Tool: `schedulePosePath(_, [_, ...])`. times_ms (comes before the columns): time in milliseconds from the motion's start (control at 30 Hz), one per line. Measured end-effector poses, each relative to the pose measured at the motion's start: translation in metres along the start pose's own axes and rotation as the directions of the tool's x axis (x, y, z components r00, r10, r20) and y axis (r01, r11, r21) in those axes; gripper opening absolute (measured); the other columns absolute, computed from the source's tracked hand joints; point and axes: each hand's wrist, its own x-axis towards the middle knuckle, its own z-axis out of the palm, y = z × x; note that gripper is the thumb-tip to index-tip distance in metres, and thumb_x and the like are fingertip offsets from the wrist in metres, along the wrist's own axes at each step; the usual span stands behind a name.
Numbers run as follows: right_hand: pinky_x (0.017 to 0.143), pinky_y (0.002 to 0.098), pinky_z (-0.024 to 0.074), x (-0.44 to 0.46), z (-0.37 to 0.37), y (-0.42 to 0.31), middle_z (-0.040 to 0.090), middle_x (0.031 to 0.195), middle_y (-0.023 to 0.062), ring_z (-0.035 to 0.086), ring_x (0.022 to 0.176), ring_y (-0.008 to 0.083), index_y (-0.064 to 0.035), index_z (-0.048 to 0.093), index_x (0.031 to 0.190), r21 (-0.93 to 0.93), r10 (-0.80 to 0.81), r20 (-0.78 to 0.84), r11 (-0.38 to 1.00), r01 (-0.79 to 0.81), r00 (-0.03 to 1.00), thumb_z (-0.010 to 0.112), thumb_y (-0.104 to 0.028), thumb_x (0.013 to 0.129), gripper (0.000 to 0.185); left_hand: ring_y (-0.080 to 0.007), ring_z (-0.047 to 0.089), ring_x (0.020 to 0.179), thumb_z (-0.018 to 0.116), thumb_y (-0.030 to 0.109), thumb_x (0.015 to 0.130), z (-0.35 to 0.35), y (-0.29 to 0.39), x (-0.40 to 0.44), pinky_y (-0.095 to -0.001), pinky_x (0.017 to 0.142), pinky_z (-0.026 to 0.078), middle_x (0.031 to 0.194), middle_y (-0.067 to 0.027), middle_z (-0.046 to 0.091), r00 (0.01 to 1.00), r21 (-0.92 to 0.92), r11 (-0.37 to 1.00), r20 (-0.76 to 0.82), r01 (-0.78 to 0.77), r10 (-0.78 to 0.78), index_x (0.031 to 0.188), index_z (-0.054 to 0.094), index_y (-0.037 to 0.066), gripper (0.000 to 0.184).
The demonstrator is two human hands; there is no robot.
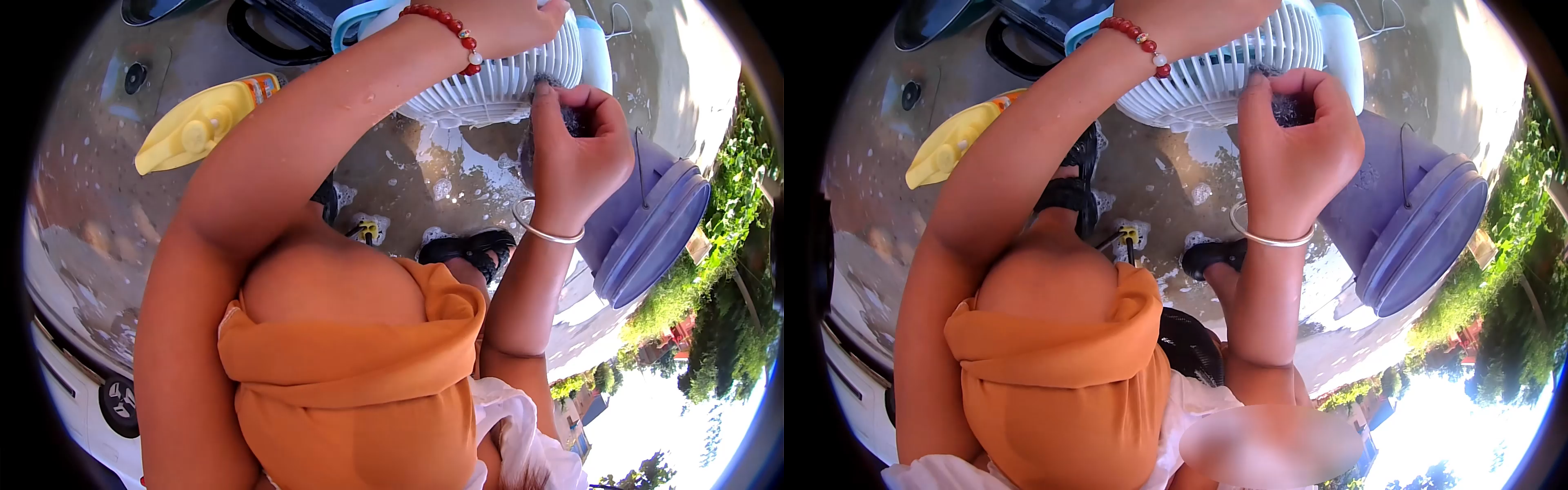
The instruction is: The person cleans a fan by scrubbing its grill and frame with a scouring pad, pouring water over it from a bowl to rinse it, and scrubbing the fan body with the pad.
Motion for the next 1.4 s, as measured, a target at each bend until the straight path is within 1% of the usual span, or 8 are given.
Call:
schedulePosePath(200, [0.065,0.0278,0.0515,0.002,0.004,0.006,0.072,0.074,0.0083,0.064,0.064,0.0148,-0.0012,0.077,0.086,-0.067,-0.026,-0.011,0.997,0.025,1.0,0.078,-0.011,0.074,0.016,-0.04,0.069,0.085,0.061,0.039,0.089,0.004,-0.003,0.005,-0.049,0.08,0.055,0.085,-0.0236,0.07,0.999,0.01,0.999,0.015,0.037,-0.037,0.081,0.074,0.0,0.042])
schedulePosePath(367, [0.065,0.0289,0.0519,-0.013,-0.003,0.01,0.071,0.074,0.0091,0.066,0.065,0.017,-0.0016,0.077,0.084,-0.109,0.04,0.03,0.993,-0.037,0.999,0.077,-0.013,0.075,0.015,-0.0398,0.069,0.085,0.062,0.038,0.089,-0.004,0.002,0.0,-0.0488,0.08,0.055,0.085,-0.0237,0.07,1.0,-0.022,1.0,0.022,0.023,-0.022,0.081,0.073,0.0,0.041])
schedulePosePath(500, [0.064,0.0303,0.0523,0.003,0.003,0.002,0.071,0.073,0.0101,0.066,0.064,0.0197,-0.0019,0.077,0.084,-0.124,-0.06,-0.014,0.991,0.058,0.998,0.075,-0.012,0.074,0.014,-0.0395,0.069,0.084,0.062,0.037,0.089,0.008,0.0,-0.003,-0.049,0.079,0.055,0.086,-0.0232,0.07,0.998,0.031,0.999,-0.06,-0.029,0.03,0.084,0.073,0.0,0.04])
schedulePosePath(767, [0.065,0.0311,0.0526,-0.015,0.0,0.013,0.071,0.075,0.0111,0.067,0.065,0.021,-0.0024,0.077,0.085,-0.12,0.027,0.015,0.992,-0.025,1.0,0.075,-0.013,0.075,0.015,-0.0391,0.069,0.086,0.062,0.038,0.089,-0.005,0.0,0.002,-0.0489,0.08,0.055,0.086,-0.0231,0.07,0.999,-0.011,1.0,0.042,0.014,-0.013,0.085,0.073,-0.001,0.04])
schedulePosePath(967, [0.065,0.0301,0.0526,-0.006,0.004,0.005,0.071,0.073,0.0102,0.066,0.064,0.0189,-0.0015,0.076,0.085,-0.123,-0.068,-0.031,0.99,0.063,0.997,0.076,-0.014,0.076,0.016,-0.0393,0.069,0.086,0.062,0.039,0.089,0.004,-0.001,-0.001,-0.0488,0.08,0.055,0.086,-0.0232,0.07,1.0,0.025,1.0,-0.029,-0.005,0.006,0.084,0.073,0.0,0.041])
schedulePosePath(1167, [0.064,0.0288,0.0517,-0.023,-0.003,0.02,0.071,0.074,0.0087,0.064,0.063,0.0156,-0.0014,0.077,0.085,-0.115,0.011,-0.009,0.993,-0.012,1.0,0.078,-0.012,0.076,0.015,-0.0387,0.069,0.086,0.063,0.039,0.089,-0.003,-0.002,0.001,-0.0484,0.08,0.055,0.087,-0.0224,0.07,1.0,-0.015,1.0,0.024,0.012,-0.012,0.084,0.074,0.0,0.041])
schedulePosePath(1233, [0.063,0.0273,0.051,-0.028,-0.011,0.022,0.071,0.074,0.0068,0.063,0.063,0.0127,-0.0011,0.077,0.086,-0.153,0.123,0.066,0.982,-0.112,0.99,0.079,-0.012,0.076,0.015,-0.0388,0.069,0.086,0.063,0.039,0.089,-0.002,-0.001,-0.002,-0.0484,0.08,0.055,0.087,-0.0221,0.07,1.0,-0.005,1.0,0.011,-0.002,0.002,0.084,0.074,0.001,0.041])
schedulePosePath(1400, [0.062,0.0252,0.0497,-0.007,-0.011,0.015,0.07,0.072,0.0047,0.061,0.062,0.0104,-0.0007,0.077,0.086,-0.038,0.113,-0.069,0.992,-0.116,0.991,0.079,-0.013,0.077,0.015,-0.0387,0.069,0.085,0.063,0.039,0.089,-0.005,0.004,0.0,-0.0483,0.079,0.055,0.086,-0.0218,0.07,0.999,0.016,1.0,0.039,0.019,-0.019,0.084,0.073,0.0,0.04])
